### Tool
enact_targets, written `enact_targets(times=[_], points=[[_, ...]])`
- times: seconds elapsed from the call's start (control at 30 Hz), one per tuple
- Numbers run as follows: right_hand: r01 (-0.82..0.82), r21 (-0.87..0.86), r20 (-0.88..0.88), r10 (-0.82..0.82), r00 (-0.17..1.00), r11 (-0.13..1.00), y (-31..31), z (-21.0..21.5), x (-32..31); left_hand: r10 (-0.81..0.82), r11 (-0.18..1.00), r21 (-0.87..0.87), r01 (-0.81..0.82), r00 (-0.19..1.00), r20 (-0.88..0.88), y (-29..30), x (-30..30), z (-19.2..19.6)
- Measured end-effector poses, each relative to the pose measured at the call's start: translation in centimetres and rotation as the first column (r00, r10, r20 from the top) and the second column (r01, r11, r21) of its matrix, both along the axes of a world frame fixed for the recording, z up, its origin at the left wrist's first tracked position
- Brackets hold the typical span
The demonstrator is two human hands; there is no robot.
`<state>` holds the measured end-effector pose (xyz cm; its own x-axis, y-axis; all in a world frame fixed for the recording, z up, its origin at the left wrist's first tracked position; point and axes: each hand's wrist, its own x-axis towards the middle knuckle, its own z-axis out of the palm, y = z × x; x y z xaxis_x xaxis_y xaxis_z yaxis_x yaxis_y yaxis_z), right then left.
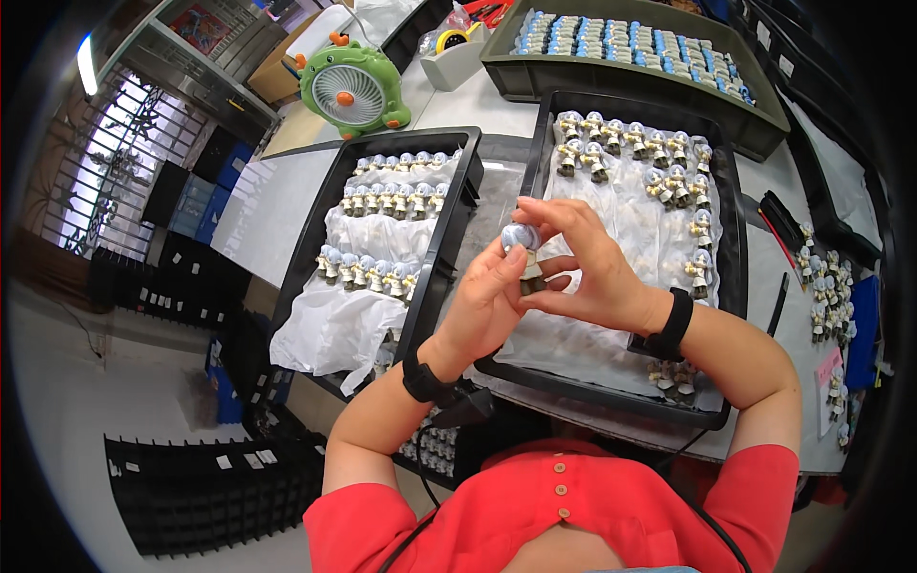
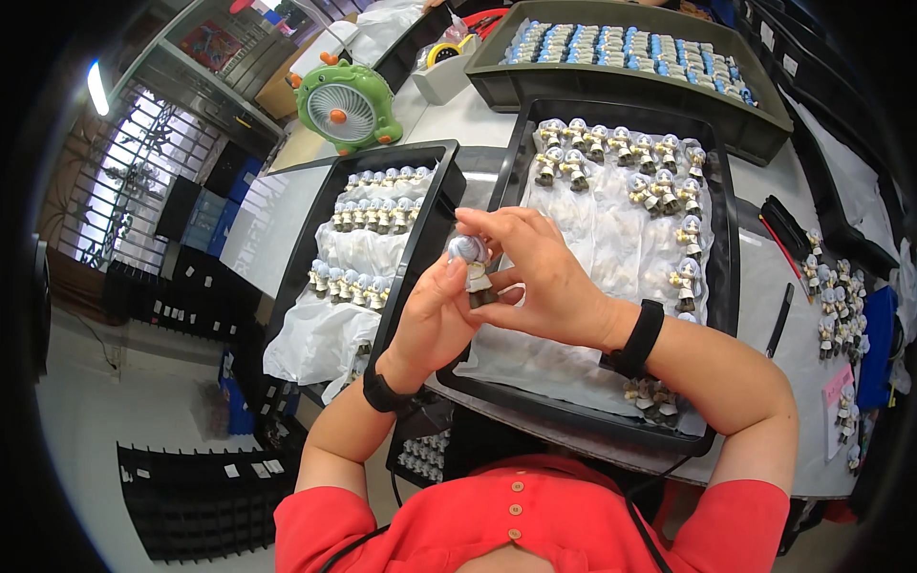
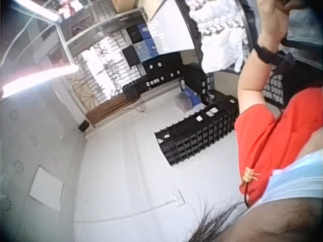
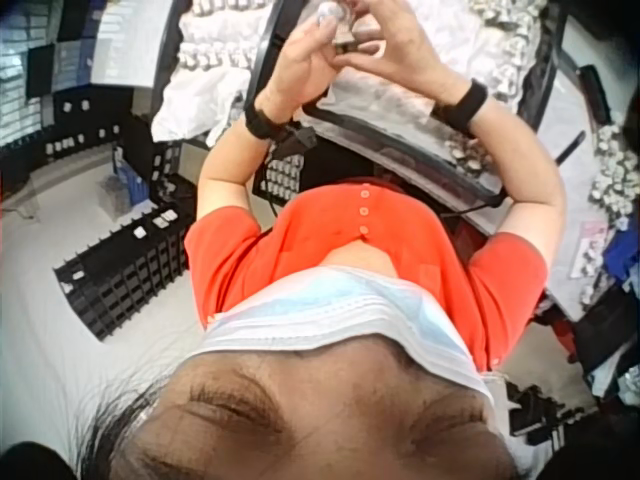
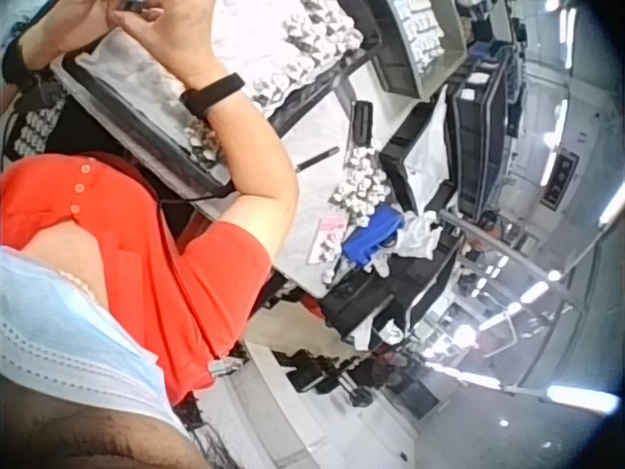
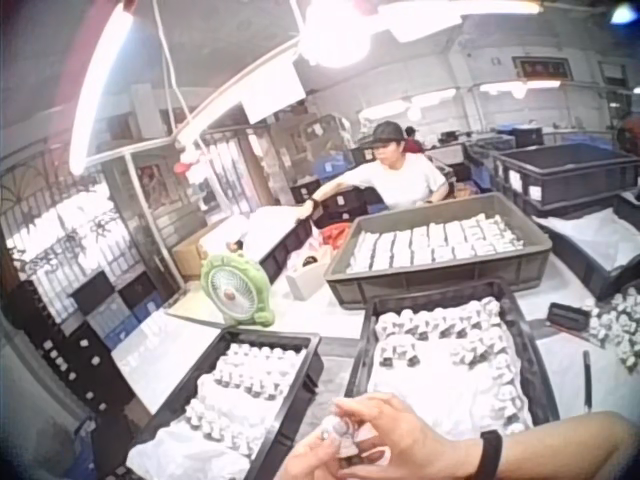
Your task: The person assembles small figurines by hand, picking up individual pieces from a tray, attaching parts, and placing the completed figures into a second tray. The process is repeated for multiple units.
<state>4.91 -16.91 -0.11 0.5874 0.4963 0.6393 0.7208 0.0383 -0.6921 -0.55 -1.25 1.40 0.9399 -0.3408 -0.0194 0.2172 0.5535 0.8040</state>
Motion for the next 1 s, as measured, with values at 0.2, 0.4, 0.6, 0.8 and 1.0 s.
enact_targets(times=[0.2,0.4,0.6,0.8,1.0], points=[[-0.072,0.019,-0.134,0.074,0.988,0.997,0.0,0.2,-0.1,-0.080,0.994,-0.075,0.081,0.997,0.010,0.6,0.2,0.0],[-0.080,0.035,-0.129,0.084,0.988,0.996,-0.1,0.1,-0.2,-0.114,0.982,-0.150,0.112,0.993,-0.008,0.8,0.4,-0.9],[-0.076,0.149,0.117,0.059,0.991,0.986,0.5,-1.1,1.0,0.033,0.992,-0.122,-0.043,0.996,-0.082,2.0,0.0,-2.1],[-0.015,0.110,0.228,-0.010,0.974,0.994,1.9,-2.7,2.2,-0.228,0.922,-0.328,0.207,0.973,-0.026,1.7,0.9,-2.1],[0.017,0.034,0.450,-0.030,0.892,0.999,1.3,-2.9,3.5,-0.069,0.990,-0.133,0.053,0.991,-0.119,2.1,1.3,-2.3]])
